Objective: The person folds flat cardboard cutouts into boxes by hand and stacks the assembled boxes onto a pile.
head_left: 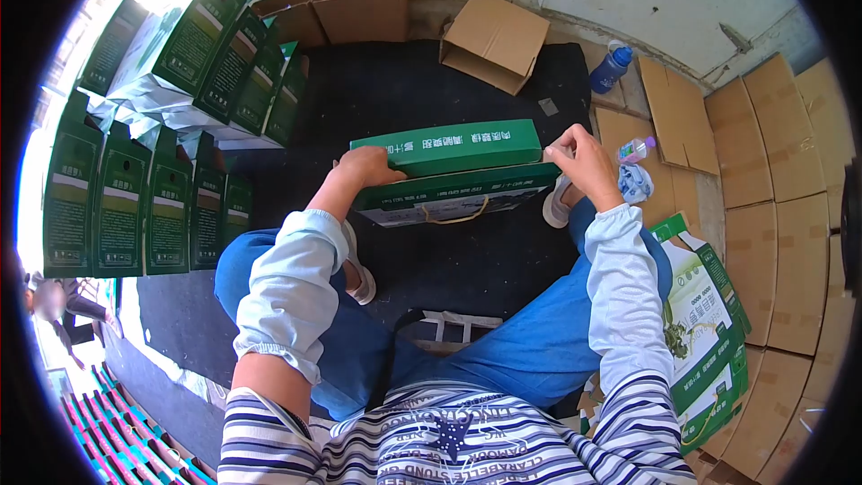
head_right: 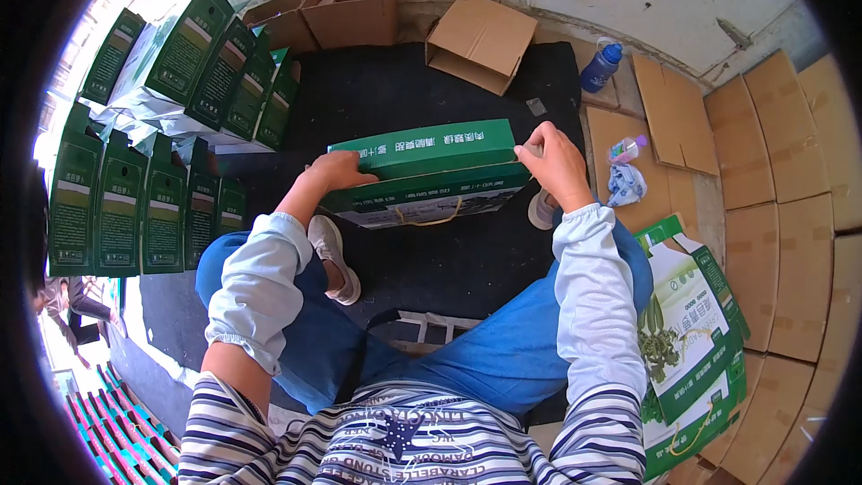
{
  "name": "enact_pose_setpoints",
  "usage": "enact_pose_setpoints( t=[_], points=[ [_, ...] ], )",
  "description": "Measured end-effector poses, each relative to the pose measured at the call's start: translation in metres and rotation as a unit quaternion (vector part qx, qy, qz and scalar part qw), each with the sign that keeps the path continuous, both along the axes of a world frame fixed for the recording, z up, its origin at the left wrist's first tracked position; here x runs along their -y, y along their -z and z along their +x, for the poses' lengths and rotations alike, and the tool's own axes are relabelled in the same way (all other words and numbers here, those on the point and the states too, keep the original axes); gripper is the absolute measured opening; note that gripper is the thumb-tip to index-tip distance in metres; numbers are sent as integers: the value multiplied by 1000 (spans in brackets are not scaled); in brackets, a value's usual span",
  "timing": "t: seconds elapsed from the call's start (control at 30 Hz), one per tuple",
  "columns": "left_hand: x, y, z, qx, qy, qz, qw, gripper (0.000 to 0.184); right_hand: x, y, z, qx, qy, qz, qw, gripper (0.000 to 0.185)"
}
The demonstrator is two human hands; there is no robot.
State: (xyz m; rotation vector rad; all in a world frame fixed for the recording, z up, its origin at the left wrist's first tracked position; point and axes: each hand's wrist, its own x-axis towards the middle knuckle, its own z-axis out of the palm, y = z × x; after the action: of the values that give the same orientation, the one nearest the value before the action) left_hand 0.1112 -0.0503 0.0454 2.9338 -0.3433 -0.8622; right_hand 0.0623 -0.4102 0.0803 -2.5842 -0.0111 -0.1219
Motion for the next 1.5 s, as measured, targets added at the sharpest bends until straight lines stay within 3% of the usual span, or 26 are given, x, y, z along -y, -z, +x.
enact_pose_setpoints(
  t=[0.07, 0.27, 0.37, 0.6, 0.7, 0.8, 0.9, 0.97, 1.07, 1.2, 1.23, 1.33, 1.37, 1.47, 1.5],
  points=[
    [7, -11, -7, -19, -28, 3, 999, 82, 5, 2, 3, -8, -9, 42, 999, 27],
    [10, -8, -19, -23, -15, 9, 1000, 113, 20, 8, 6, -27, 26, -3, 999, 33],
    [11, -10, -24, -5, -10, 10, 1000, 115, 15, 15, 5, 21, -3, -16, 1000, 39],
    [15, -13, -35, 15, -21, 15, 1000, 114, -7, -1, 2, -27, -58, -126, 990, 64],
    [14, -11, -37, 21, -20, 21, 999, 115, -14, 1, 1, -44, -129, -84, 987, 72],
    [12, -10, -35, 23, -16, 17, 999, 116, -22, 3, 2, -148, -141, 32, 978, 76],
    [12, -8, -32, 20, -14, 17, 1000, 116, -16, 14, 7, -178, -145, 57, 972, 55],
    [12, -7, -32, 20, -11, 19, 1000, 112, -9, 31, 15, -192, -170, 62, 965, 40],
    [10, -5, -29, 20, -7, 16, 1000, 96, 3, 64, 34, -273, -176, 124, 938, 43],
    [5, -12, -26, 67, -29, -11, 997, 68, 7, 65, 44, -338, -172, 90, 921, 47],
    [2, -13, -28, 159, 3, 5, 987, 59, -1, 46, 38, -349, -159, 68, 921, 46],
    [-4, -45, -39, 291, 37, 94, 951, 59, -8, 26, 33, -376, -154, 50, 913, 48],
    [-6, -54, -41, 273, 10, 121, 954, 59, -10, 25, 32, -384, -159, 53, 908, 49],
    [-20, -67, -39, 97, -86, 75, 989, 61, -8, 35, 22, -243, -226, 77, 940, 50],
    [-27, -62, -41, 107, -76, 43, 990, 57, -4, 37, 29, -276, -277, 41, 919, 57]
  ],
)
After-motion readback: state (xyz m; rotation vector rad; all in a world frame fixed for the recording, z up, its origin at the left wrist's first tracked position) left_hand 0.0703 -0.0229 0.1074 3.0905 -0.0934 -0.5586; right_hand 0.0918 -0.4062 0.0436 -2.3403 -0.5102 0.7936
